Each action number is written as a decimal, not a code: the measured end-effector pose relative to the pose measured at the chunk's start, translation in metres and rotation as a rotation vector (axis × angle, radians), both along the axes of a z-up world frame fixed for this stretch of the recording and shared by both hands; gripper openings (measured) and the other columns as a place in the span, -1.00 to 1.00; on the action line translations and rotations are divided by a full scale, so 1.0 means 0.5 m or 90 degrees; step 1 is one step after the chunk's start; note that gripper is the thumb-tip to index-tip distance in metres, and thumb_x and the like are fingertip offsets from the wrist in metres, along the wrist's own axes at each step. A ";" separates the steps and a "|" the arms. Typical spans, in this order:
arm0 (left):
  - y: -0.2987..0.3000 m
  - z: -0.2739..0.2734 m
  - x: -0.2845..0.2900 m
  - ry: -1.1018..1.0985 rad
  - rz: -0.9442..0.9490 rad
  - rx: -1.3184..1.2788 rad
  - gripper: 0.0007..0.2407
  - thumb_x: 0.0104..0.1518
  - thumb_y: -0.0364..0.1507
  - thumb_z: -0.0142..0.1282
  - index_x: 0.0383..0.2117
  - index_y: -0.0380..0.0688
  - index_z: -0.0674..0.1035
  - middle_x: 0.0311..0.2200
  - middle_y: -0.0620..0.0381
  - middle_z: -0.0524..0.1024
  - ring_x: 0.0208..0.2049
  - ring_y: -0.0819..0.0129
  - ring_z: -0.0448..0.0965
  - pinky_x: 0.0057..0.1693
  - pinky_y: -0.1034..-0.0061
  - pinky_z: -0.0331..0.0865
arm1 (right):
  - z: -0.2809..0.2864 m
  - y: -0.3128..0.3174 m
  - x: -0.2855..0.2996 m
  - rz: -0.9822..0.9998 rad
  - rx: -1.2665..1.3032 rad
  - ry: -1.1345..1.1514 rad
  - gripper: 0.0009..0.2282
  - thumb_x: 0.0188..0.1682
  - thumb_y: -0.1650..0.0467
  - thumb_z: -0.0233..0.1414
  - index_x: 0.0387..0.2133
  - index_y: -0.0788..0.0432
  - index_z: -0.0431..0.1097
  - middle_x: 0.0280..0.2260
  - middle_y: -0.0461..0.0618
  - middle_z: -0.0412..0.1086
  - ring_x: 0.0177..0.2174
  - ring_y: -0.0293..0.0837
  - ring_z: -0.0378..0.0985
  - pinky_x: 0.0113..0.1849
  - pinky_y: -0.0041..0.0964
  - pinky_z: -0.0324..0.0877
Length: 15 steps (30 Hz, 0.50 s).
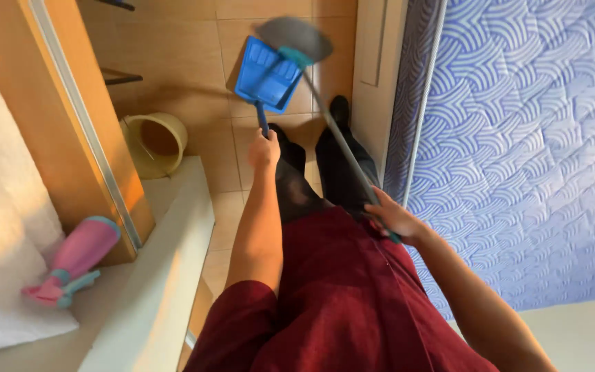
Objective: Sweeping and mopping the floor, then wiping a wooden wardrobe with a cloth and spray.
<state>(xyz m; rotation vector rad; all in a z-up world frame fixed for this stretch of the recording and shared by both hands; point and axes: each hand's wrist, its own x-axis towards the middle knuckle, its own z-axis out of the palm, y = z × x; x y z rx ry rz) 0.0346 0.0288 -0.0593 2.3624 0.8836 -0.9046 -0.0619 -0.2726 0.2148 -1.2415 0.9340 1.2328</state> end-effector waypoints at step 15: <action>0.140 0.027 -0.051 -0.067 0.217 -0.126 -0.65 0.18 -0.18 0.04 -0.06 -0.12 0.65 -0.58 0.10 0.62 -0.56 0.25 0.66 -0.34 0.32 0.52 | -0.237 -0.097 0.015 0.473 -0.348 -0.639 -0.21 0.03 0.22 0.21 0.32 0.47 -0.12 -0.44 0.33 0.43 -0.50 0.07 0.60 -0.38 -0.14 0.40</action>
